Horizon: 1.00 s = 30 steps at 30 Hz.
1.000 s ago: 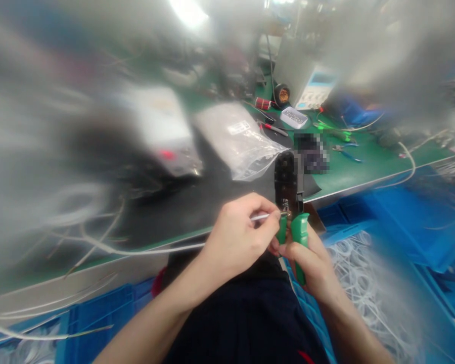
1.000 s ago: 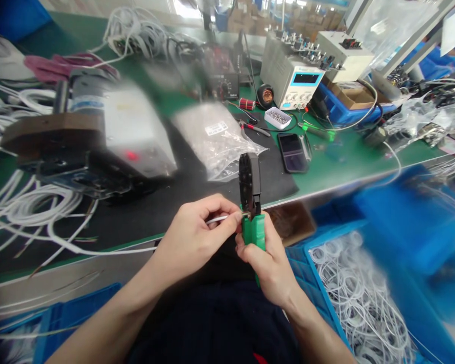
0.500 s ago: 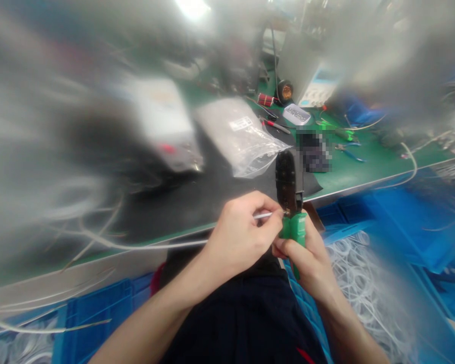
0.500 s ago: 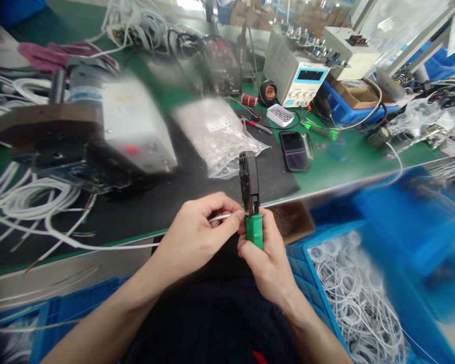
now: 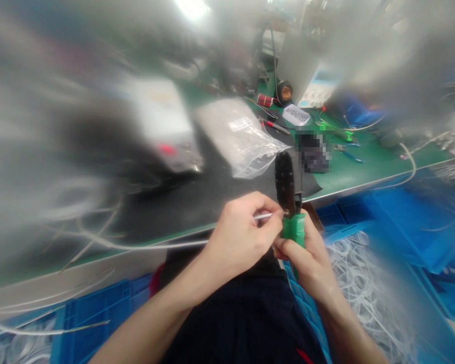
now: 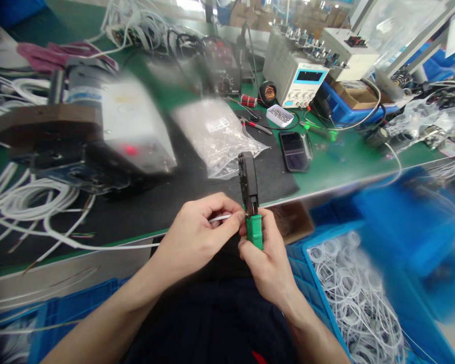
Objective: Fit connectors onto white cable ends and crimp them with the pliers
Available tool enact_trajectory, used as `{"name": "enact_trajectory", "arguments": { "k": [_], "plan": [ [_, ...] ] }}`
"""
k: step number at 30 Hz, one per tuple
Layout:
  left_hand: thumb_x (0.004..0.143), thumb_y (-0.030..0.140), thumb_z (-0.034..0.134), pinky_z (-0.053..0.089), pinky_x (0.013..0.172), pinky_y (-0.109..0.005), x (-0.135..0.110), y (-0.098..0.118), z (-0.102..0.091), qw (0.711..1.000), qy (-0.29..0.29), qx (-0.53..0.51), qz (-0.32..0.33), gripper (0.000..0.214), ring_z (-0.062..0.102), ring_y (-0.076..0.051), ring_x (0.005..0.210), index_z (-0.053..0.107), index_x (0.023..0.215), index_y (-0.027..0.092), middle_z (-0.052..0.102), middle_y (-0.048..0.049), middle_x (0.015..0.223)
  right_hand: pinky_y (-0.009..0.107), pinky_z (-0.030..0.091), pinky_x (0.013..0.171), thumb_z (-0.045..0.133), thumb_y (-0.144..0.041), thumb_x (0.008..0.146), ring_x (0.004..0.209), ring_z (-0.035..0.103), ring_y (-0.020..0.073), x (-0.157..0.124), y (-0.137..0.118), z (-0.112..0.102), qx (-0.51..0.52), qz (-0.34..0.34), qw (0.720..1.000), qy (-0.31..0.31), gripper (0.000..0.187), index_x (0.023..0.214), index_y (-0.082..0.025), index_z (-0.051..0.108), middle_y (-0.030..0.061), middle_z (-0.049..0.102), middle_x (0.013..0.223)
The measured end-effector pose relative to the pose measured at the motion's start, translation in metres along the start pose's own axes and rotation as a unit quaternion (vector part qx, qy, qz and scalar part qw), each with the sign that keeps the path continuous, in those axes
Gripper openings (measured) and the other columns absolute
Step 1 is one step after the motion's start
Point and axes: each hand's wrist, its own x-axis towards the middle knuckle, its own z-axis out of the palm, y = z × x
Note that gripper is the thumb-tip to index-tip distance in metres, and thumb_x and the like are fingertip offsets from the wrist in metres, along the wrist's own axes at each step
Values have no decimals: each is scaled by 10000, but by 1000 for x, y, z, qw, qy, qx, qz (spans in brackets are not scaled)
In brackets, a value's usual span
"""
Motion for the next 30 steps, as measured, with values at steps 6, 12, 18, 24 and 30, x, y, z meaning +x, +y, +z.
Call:
{"name": "enact_trajectory", "arguments": {
  "k": [6,12,18,24,30],
  "plan": [
    [915,140,684,486,597,-164,1,0,1,1000,0,2,-1,128,665,-101,678,785,841,167,772,18,809,292,437,599,638,-146,886,649,559,151,0,0,0,-19,-1,1000,5,346,1215,-240,587,-43,624,820],
    [927,167,700,489,622,-180,1,-3,4,1000,-3,-5,-9,125,677,-118,731,800,852,165,789,-3,865,258,432,543,641,-132,851,608,528,128,-2,4,-2,-8,-8,1000,22,289,1116,-242,602,-50,602,811],
    [953,232,722,440,562,-180,-3,-3,0,998,13,-44,-33,148,625,-101,635,801,857,151,736,15,742,290,482,561,709,-301,819,613,572,152,1,35,-27,-76,11,980,183,282,1086,-237,643,-4,662,880],
    [971,313,751,473,633,-188,-13,-16,-12,993,27,-104,-52,189,650,-118,699,810,885,156,759,3,770,435,530,822,752,-494,829,844,661,272,8,58,-98,-218,22,918,331,457,1155,-187,663,60,685,953],
    [983,356,769,469,650,-211,-27,-31,-19,985,54,-150,-57,207,643,-129,714,808,900,170,759,-3,793,518,496,819,860,-571,725,903,671,386,26,60,-156,-392,26,847,359,652,1190,-138,715,167,723,1024]
  ]
}}
